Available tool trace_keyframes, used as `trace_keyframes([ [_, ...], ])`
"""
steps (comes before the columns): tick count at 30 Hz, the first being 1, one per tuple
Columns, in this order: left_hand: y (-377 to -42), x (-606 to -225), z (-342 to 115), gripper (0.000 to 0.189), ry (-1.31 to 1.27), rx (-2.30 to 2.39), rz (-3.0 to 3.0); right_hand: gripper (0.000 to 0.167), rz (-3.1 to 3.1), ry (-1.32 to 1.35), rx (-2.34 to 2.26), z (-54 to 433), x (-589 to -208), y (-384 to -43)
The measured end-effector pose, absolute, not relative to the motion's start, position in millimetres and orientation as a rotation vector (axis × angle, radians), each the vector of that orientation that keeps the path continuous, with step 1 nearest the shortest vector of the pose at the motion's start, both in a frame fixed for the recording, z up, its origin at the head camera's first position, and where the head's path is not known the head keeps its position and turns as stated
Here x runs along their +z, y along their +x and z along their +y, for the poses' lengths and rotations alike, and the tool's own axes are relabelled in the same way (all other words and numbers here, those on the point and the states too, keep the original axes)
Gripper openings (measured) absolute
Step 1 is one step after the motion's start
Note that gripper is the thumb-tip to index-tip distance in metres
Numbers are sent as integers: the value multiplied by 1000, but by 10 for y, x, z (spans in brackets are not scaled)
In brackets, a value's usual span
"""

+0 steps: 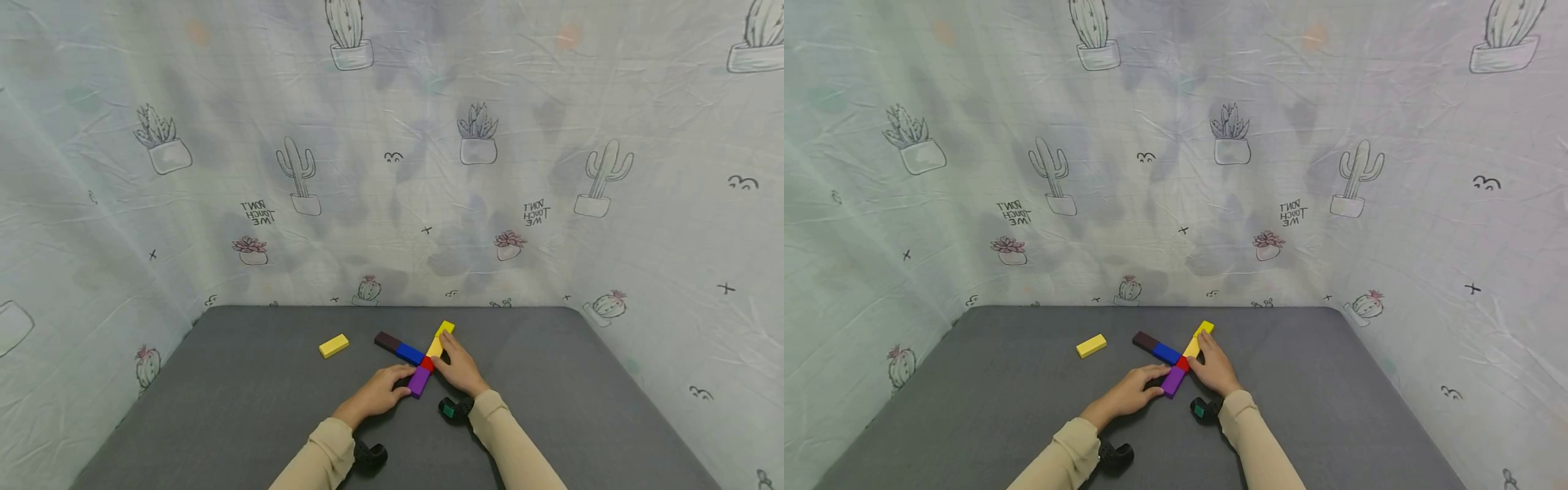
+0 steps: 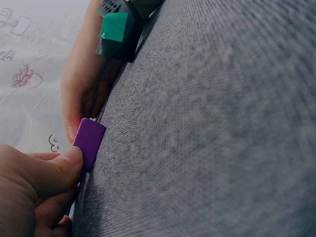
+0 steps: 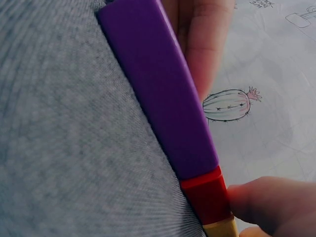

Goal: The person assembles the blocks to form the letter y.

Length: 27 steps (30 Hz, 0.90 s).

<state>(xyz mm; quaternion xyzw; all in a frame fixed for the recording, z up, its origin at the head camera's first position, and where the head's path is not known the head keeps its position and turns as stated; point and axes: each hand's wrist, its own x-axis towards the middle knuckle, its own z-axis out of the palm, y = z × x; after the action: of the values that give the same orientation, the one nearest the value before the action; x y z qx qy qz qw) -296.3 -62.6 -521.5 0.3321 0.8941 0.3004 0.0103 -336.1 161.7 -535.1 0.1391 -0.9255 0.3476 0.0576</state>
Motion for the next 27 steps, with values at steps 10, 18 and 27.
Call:
trace_keyframes([
  [10,-2962,-5294,-629,44,999,1008,2809,71,-2769,414,1124,1644,-5370,-3316],
  [18,-2949,-5315,-608,51,1010,1040,2822,78,-2709,444,1124,1669,-5395,-3233],
  [27,-2934,-5348,-645,54,962,1085,2813,86,-2757,464,1015,1592,-5416,-3124],
])
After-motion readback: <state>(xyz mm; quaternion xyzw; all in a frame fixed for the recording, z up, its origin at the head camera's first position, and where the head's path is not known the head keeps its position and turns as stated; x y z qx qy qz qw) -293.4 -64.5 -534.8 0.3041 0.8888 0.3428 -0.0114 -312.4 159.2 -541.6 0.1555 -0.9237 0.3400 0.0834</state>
